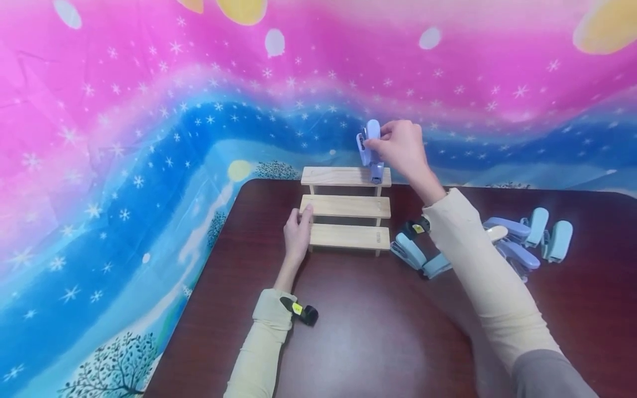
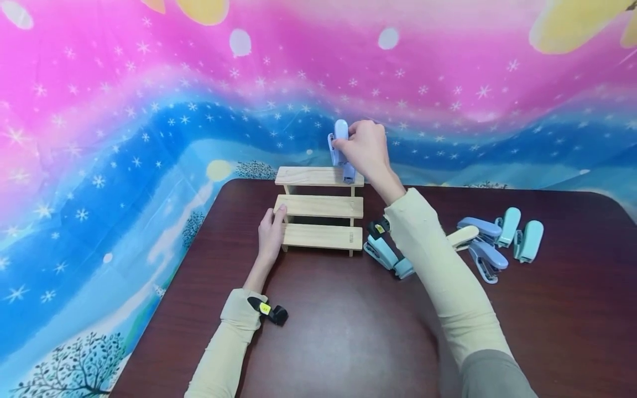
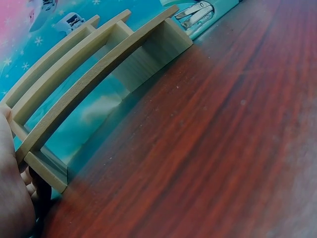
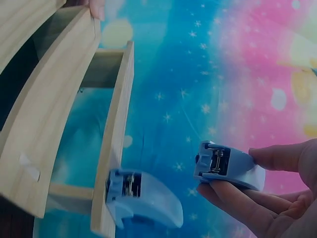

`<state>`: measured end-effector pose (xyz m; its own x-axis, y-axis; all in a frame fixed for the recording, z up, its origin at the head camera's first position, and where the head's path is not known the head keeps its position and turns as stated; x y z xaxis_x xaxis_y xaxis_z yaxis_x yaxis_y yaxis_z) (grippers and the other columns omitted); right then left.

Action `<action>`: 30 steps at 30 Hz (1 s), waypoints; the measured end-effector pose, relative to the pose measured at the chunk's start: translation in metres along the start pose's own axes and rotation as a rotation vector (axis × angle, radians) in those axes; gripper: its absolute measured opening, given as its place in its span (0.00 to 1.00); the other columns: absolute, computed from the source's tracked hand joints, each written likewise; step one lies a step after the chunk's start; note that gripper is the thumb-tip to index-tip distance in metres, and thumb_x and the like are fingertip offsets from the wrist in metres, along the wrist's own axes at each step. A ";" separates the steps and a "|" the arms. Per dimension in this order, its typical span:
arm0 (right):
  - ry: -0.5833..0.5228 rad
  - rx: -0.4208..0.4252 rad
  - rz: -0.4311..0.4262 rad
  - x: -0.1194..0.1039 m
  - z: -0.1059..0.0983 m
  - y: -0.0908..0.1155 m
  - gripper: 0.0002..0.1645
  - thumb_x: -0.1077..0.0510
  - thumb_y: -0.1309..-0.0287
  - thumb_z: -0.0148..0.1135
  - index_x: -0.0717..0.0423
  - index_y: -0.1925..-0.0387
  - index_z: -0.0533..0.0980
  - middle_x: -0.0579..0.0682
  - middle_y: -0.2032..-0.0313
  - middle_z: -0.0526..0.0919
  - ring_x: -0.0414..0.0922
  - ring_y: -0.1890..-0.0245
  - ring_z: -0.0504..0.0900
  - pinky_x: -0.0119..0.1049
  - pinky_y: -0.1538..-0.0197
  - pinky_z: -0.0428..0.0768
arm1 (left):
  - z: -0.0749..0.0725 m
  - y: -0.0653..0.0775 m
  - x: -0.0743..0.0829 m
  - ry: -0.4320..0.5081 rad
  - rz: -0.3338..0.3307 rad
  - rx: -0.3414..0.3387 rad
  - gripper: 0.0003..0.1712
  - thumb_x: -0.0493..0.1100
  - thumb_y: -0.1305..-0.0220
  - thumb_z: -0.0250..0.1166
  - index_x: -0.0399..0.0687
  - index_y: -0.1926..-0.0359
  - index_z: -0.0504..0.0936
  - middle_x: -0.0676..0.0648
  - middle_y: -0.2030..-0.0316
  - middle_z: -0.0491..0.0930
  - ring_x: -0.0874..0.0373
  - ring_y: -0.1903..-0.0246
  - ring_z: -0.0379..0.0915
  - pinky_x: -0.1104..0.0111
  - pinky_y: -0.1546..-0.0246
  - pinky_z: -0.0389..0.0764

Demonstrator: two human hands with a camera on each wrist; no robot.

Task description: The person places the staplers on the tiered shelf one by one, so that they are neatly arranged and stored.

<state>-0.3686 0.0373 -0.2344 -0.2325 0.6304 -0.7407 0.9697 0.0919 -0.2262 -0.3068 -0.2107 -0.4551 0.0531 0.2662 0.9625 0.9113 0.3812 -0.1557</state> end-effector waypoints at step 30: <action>0.188 -0.082 -0.078 -0.007 0.072 -0.015 0.23 0.60 0.36 0.69 0.57 0.83 0.70 0.46 0.86 0.62 0.43 0.81 0.65 0.35 0.74 0.69 | -0.001 0.000 -0.001 0.020 0.003 -0.002 0.26 0.65 0.27 0.58 0.50 0.70 0.71 0.55 0.80 0.68 0.58 0.78 0.63 0.65 0.74 0.67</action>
<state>-0.3868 -0.0235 -0.2715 -0.2962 0.7512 -0.5899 0.9540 0.2032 -0.2203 -0.3066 -0.2121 -0.4560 0.0640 0.2496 0.9662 0.9118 0.3790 -0.1583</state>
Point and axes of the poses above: each hand's wrist, its own y-axis away from the middle knuckle, its own z-axis out of the palm, x = y × z, the point moved 8 cm from there along -y, towards the middle knuckle
